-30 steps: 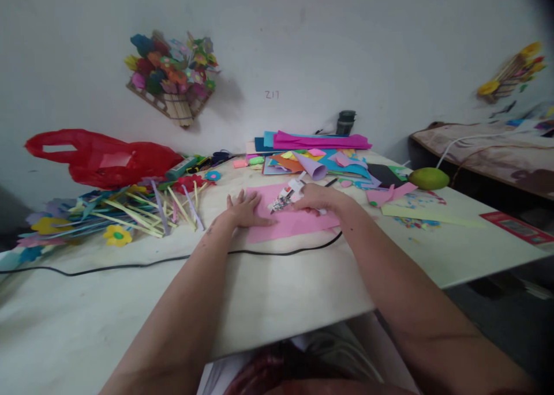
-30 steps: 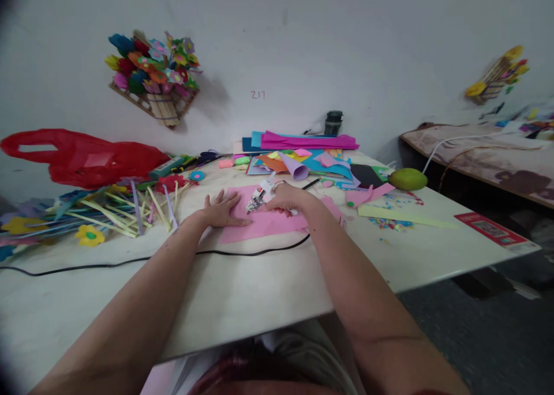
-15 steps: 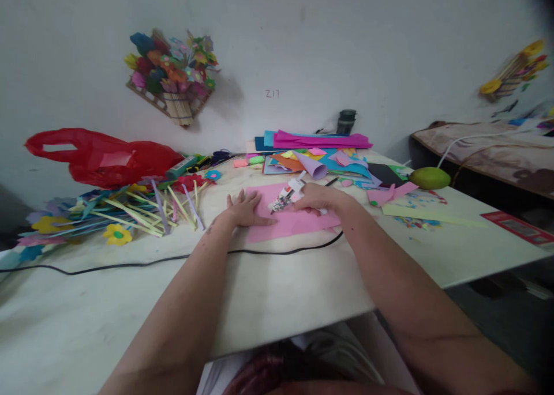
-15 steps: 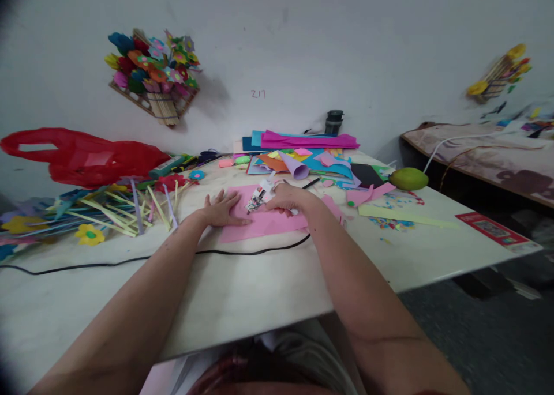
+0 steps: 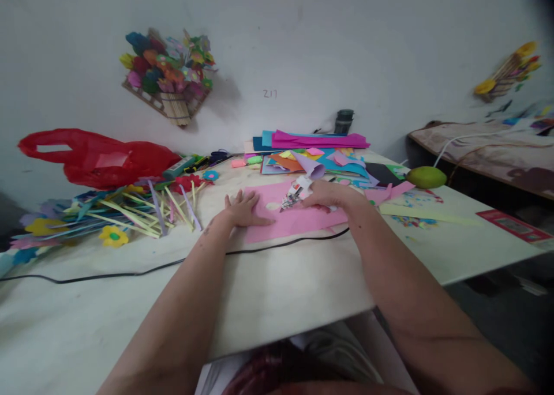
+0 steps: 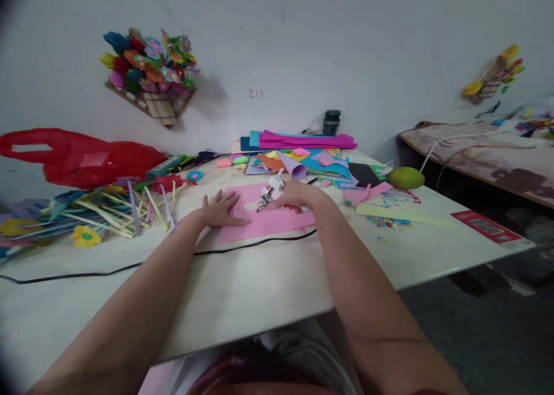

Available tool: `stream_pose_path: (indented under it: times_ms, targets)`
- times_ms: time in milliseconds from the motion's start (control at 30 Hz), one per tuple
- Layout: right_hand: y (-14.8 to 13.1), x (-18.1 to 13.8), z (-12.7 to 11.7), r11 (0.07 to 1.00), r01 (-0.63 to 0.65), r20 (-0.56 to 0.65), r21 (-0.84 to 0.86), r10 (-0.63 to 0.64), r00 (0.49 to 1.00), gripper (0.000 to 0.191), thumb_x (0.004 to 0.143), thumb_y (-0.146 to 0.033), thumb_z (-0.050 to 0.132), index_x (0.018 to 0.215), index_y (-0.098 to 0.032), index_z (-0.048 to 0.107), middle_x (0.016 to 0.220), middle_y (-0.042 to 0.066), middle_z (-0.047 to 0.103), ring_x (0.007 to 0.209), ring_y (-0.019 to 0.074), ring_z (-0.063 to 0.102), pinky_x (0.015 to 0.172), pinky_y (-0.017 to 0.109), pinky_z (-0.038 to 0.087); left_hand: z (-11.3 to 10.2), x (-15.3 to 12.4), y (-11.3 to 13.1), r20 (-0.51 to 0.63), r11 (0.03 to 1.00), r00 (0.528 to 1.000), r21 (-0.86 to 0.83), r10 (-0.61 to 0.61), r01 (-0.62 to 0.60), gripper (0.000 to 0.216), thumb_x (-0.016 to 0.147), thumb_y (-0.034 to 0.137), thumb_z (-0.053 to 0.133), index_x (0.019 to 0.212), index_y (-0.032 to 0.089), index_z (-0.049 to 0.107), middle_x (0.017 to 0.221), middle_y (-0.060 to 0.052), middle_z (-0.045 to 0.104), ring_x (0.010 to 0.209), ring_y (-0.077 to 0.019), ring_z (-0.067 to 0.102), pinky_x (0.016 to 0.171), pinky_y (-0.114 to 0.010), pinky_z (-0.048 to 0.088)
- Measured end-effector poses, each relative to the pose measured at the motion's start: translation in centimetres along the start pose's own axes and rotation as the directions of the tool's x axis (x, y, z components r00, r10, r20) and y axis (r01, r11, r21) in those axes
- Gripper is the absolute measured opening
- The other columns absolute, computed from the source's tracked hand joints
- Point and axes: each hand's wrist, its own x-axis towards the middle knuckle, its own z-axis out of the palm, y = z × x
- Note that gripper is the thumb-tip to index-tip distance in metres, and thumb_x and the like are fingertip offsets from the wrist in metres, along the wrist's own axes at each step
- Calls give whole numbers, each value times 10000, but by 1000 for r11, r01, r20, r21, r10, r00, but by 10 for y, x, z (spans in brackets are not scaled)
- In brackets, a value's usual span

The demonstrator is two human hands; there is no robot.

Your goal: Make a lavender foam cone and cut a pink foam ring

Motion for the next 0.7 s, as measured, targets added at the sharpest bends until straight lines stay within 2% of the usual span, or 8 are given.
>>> stream_pose_path:
  times_ms: [133,267,500,700]
  targets:
    - [-1,-3,-2,1000,-14,-23,-21,14,1000,331,725,-331,744,670,-205,443,424,-41,445,401,96,426,408,220,345,0,1,0,4,1000,1000,-1,-1,1,1142,623,883,368,1527,280,19,1587,-9,-33,1434,-369,-145,1065,-690,-87]
    - [-5,-4,1,1000,28,-26,7,-27,999,298,743,-278,712,664,-204,435,415,-47,439,394,87,416,406,213,340,1,2,-1,-2,1000,1000,-7,1,-1,1148,620,884,368,1529,270,29,1587,-1,-30,1437,-370,-136,1062,-691,-95]
    - [-6,6,12,998,31,24,55,-33,999,256,724,-250,702,706,-193,453,446,-49,479,377,85,419,384,214,340,2,2,-2,-4,1000,1000,-9,-1,1,1143,622,878,368,1530,268,32,1587,-1,-24,1439,-370,-131,1058,-694,-98]
    - [-4,2,5,1000,15,35,7,-15,999,272,740,-267,701,631,-179,468,433,-30,484,376,77,427,386,205,332,2,3,-2,-5,1000,1000,-2,5,-5,1139,624,881,359,1528,276,24,1587,-2,-25,1433,-374,-141,1060,-697,-89]
